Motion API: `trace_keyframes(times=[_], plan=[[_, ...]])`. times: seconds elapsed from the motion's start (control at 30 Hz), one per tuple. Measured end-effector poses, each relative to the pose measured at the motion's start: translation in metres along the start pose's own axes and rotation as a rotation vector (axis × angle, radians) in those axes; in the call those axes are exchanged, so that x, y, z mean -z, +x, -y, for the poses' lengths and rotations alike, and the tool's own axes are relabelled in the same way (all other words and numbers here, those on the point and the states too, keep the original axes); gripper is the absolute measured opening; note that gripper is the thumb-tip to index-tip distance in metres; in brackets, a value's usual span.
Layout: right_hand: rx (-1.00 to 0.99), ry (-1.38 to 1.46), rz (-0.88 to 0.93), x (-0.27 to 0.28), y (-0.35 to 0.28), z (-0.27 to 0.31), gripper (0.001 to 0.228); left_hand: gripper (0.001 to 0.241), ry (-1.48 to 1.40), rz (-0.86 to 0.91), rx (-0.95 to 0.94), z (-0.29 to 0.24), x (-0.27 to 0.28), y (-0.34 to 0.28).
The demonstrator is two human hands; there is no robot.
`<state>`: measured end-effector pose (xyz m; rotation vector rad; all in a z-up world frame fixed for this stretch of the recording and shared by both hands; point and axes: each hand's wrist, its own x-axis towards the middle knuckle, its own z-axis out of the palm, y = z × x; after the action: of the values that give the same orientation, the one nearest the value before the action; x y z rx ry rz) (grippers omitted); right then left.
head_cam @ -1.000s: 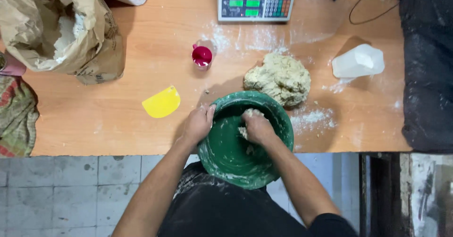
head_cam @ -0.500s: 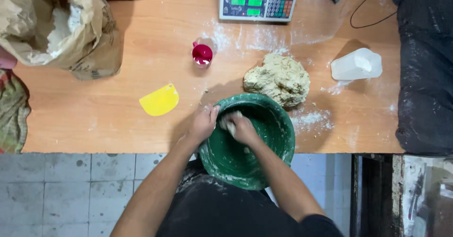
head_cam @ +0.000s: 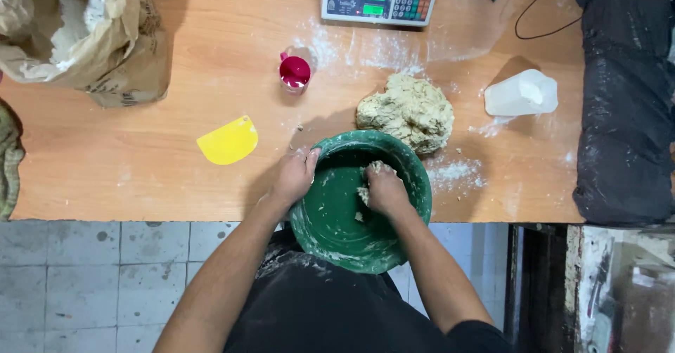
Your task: The person is mixing ingredients in a bowl and kneading dough on a workbench.
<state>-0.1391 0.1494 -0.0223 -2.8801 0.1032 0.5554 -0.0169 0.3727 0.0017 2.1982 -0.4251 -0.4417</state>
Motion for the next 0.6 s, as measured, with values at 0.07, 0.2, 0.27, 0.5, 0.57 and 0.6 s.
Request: trace_keyframes(times=[0.07,0.2,0.27,0.5,0.57,0.6], plan=[[0.015,0.102,-0.184,-0.022,0.000,-0.015,0.045,0.039,0.010,0.015,-0.025,-0.006,-0.002,0.000],[0.055,0.111,0.298,-0.032,-0.023,-0.008,0.028,0.038,-0.031,-0.025,-0.032,-0.011,0.006,0.001],[0.150,0.016,0.405,0.000,-0.044,0.006,0.033,0.039,-0.051,-0.040,-0.038,-0.007,0.003,-0.003],[-0.101,-0.283,0.051,-0.120,-0.022,-0.057,0.031,0.040,0.002,-0.006,-0.045,0.000,-0.013,0.001],[-0.152,-0.264,0.037,-0.122,-0.021,-0.046,0.025,0.040,0.020,-0.008,-0.052,-0.008,-0.006,0.003],[-0.114,-0.194,0.259,-0.104,-0.030,-0.026,0.030,0.040,0.010,-0.006,-0.043,-0.013,-0.001,0.002]])
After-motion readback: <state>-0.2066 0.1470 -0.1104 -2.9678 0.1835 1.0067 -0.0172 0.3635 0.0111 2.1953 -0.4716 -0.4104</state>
